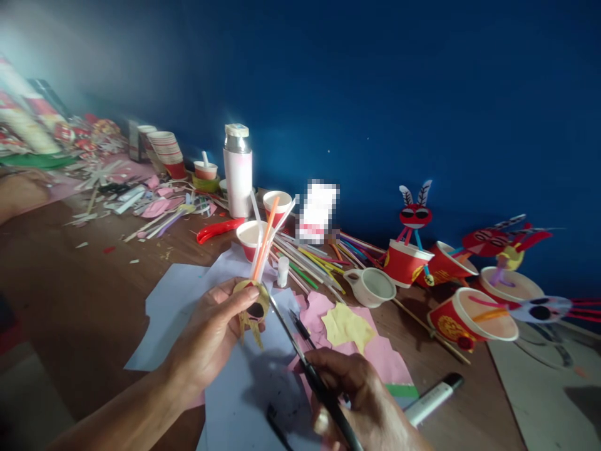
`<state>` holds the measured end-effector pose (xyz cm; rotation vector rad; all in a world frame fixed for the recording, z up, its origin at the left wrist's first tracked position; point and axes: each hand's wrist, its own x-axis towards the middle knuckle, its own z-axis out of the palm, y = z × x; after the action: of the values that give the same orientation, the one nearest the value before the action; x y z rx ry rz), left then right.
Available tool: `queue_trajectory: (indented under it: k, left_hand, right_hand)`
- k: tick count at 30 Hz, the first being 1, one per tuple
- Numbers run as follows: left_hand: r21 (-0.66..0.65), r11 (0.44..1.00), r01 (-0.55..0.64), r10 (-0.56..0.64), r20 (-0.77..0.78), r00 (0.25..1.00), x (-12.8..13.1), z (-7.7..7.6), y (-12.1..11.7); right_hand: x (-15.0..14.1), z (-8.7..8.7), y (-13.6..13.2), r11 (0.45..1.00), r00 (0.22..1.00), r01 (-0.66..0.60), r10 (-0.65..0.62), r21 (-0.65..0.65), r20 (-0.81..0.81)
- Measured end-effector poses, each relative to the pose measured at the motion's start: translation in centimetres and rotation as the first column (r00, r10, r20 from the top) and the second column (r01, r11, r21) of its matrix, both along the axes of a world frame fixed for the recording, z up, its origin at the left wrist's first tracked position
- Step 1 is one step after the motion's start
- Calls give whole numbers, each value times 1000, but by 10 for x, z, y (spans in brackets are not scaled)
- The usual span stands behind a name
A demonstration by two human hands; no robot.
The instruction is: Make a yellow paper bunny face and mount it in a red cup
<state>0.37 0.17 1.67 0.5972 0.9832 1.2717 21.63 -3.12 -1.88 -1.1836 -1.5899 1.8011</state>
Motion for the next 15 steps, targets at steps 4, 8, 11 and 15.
queue_trajectory:
  k: [4, 8, 11, 15]
  left_hand:
    - [7, 1000, -4, 4, 5, 1000, 0, 1, 0]
    - [5, 1000, -9, 9, -2, 1000, 0, 1, 1]
    - [-1, 1000, -6, 6, -4, 1000, 0, 1, 2]
    - [6, 1000, -9, 9, -7, 1000, 0, 1, 2]
  right_hand:
    - [0, -4, -1, 1000, 1000, 10, -10, -26, -4]
    - [-2, -2, 0, 1000, 1000, -2, 2, 20, -7]
    - [-1, -2, 1, 999, 1000, -18, 19, 43, -16]
    - [0, -5, 0, 998, 999, -36, 38, 45, -24]
